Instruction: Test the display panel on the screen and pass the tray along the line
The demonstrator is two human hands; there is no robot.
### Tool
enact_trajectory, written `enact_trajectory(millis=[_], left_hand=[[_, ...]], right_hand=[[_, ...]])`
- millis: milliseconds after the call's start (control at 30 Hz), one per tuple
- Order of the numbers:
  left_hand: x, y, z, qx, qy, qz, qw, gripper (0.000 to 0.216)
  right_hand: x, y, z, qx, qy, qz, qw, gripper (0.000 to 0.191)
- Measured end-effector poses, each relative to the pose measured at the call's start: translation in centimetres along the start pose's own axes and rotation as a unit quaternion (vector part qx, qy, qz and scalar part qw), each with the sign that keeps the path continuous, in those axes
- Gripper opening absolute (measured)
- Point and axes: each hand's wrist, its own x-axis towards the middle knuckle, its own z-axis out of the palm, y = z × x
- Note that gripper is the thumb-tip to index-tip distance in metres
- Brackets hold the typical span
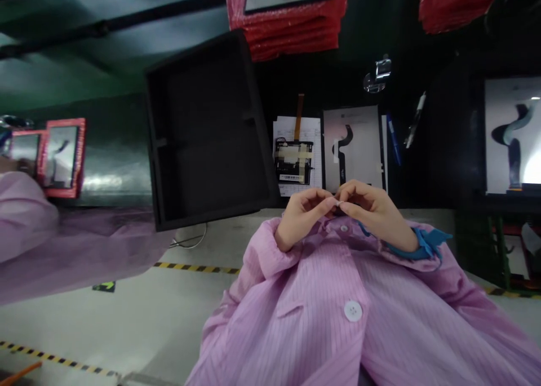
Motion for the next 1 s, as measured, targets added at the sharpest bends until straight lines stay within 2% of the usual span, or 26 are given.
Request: enact_trajectory(millis=[133, 333, 533, 767, 867, 1000], left_hand=[[0.4, -0.1, 0.1, -0.02, 0.03, -0.018, 0.999, 0.032], [1.5, -1.0, 1.0, 0.027, 0.101, 0.026, 0.994, 0.028], [2.8, -1.8, 2.3, 0.018, 0.171, 0.04, 0.984, 0.036], [4.1, -2.5, 3.4, -0.011, 0.216, 0.044, 0.975, 0.037], [4.9, -2.7, 3.3, -0.002, 0.207, 0.032, 0.978, 0.033], [6.1, -2.5, 2.7, 0.091, 0.134, 0.059, 0.985, 0.019]], right_hand=[[0.4, 0.6, -0.7, 0.021, 0.02, 0.044, 0.999, 0.009], [1.1, 1.5, -0.7, 0.15, 0.062, 0.149, 0.975, 0.014], [1.7, 2.5, 0.1, 0.21, 0.143, 0.15, 0.956, 0.015], [1.9, 3.0, 0.7, 0.224, 0.213, 0.15, 0.939, 0.022], [2.4, 2.9, -0.1, 0.216, 0.208, 0.148, 0.942, 0.025], [3.6, 1.7, -2.0, 0.11, 0.197, 0.114, 0.968, 0.029]])
